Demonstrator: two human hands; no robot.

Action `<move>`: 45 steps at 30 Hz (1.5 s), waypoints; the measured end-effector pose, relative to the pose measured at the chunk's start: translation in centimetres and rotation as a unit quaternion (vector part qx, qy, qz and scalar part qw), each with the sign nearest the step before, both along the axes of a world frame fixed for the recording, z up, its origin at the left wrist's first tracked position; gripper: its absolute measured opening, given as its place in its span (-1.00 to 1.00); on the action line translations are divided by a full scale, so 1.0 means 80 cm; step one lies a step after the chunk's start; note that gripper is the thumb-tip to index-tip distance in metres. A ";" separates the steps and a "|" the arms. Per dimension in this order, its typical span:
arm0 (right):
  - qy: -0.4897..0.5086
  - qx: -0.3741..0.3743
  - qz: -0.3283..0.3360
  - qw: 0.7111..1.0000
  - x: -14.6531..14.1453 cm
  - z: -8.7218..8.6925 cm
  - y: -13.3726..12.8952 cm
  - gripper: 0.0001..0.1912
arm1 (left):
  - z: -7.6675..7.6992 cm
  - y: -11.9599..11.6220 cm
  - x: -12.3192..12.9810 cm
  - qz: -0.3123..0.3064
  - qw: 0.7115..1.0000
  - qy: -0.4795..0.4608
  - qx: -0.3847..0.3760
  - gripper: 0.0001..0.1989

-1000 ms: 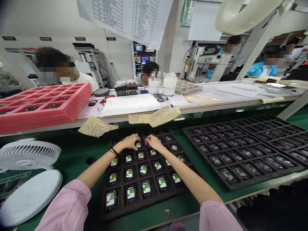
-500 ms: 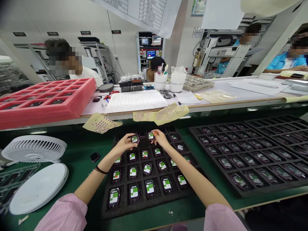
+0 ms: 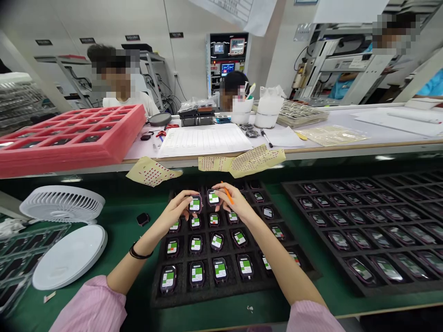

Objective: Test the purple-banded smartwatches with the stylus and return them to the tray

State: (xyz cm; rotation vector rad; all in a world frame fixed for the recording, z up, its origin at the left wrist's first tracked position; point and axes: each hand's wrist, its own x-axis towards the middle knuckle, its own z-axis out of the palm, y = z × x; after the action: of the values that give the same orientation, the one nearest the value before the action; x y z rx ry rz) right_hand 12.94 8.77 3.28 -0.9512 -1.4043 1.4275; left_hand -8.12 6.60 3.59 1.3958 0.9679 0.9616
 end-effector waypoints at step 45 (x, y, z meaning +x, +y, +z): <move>0.007 0.008 0.003 1.000 0.000 0.014 -0.026 -0.69 | 0.011 -0.018 0.006 -0.033 0.999 -0.002 0.001 -0.61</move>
State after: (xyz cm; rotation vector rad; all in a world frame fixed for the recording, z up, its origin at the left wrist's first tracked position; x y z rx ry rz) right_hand 12.96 6.71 4.41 -0.9267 -1.4071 1.4224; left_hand -7.65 5.13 4.47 1.4184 0.9134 0.9151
